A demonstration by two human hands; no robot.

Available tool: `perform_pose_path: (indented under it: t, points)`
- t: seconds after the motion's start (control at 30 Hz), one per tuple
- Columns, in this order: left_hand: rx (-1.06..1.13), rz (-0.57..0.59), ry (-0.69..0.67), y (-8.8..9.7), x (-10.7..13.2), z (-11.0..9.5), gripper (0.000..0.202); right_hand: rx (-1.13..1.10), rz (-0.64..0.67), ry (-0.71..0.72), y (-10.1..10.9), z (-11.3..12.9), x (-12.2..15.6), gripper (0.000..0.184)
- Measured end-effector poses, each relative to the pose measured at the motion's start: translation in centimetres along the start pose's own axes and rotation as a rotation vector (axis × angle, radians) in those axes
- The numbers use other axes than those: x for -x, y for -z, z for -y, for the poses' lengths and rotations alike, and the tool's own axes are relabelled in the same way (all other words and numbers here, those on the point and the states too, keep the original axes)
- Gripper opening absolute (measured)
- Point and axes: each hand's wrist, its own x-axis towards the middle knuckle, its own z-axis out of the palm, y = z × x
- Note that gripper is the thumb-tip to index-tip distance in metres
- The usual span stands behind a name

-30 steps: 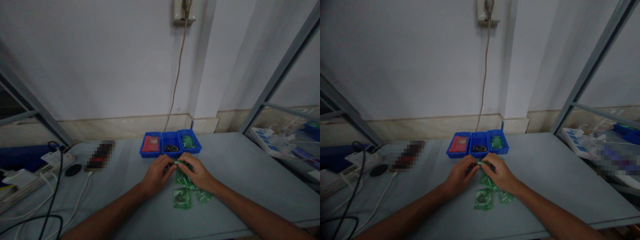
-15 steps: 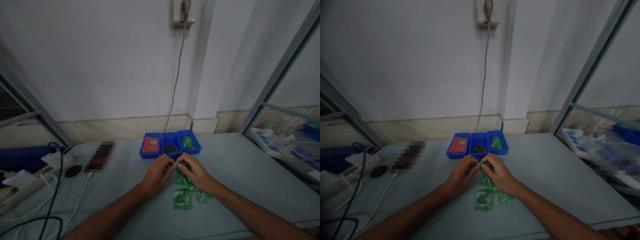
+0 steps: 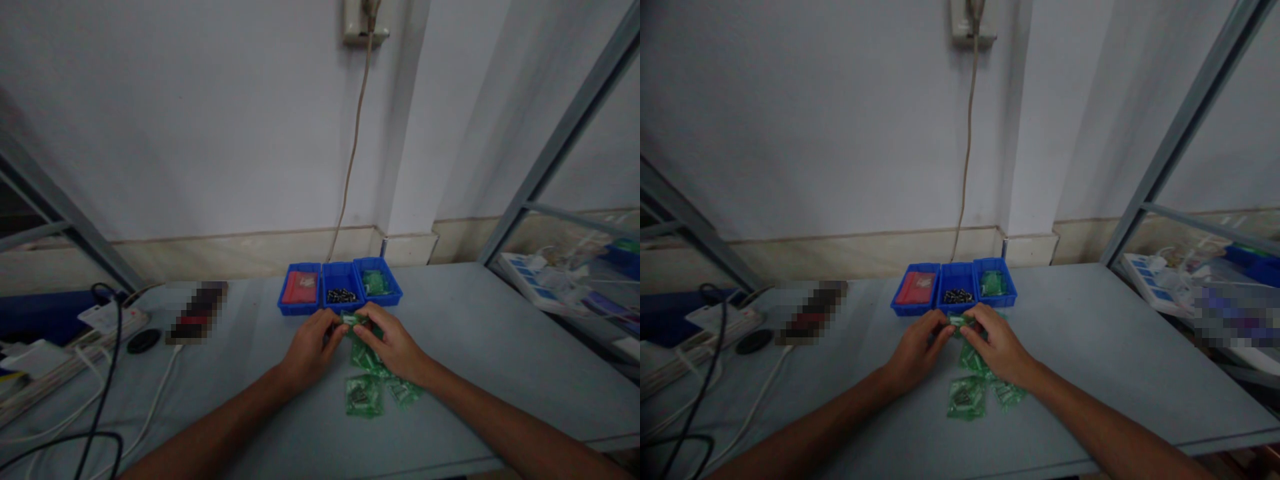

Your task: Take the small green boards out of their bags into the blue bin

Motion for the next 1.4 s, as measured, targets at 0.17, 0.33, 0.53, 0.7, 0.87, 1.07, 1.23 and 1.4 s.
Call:
perform_pose_path:
  t: [0.17, 0.33, 0.53, 0.7, 0.87, 1.07, 1.23, 1.4]
  points:
    - [-0.013, 0.045, -0.026, -0.1, -0.1, -0.2, 0.018, -0.014, -0.012, -0.026, 0.1, 0.4, 0.1, 0.016]
    - [-0.008, 0.004, 0.007, -0.1, 0.0, -0.2, 0.017, -0.047, 0.003, -0.08, 0.1, 0.2, 0.2, 0.033]
    - [0.016, -0.005, 0.049, 0.1, 0.0, -0.5, 0.013, -0.108, -0.058, -0.07, -0.3, -0.3, 0.3, 0.039]
    - [0.002, 0.01, 0.033, 0.0, 0.1, -0.4, 0.014, -0.1, -0.079, -0.068, 0.0, 0.2, 0.4, 0.022]
    - [0.001, 0.022, 0.04, 0.1, 0.1, -0.4, 0.021, 0.017, -0.003, 0.034, 0.7, 1.0, -0.1, 0.011]
    - [0.041, 0.006, 0.04, 0.2, 0.0, -0.3, 0.022, 0.059, -0.058, 0.031, 0.7, 0.7, 0.0, 0.013]
    - [0.075, -0.019, -0.01, 0.5, -0.3, -0.6, 0.022, 0.08, -0.034, 0.042, 0.7, 0.7, 0.0, 0.016]
    - [0.078, -0.043, -0.059, 0.8, -0.3, -0.8, 0.019, 0.051, -0.077, 0.047, 0.8, 1.1, -0.3, 0.014]
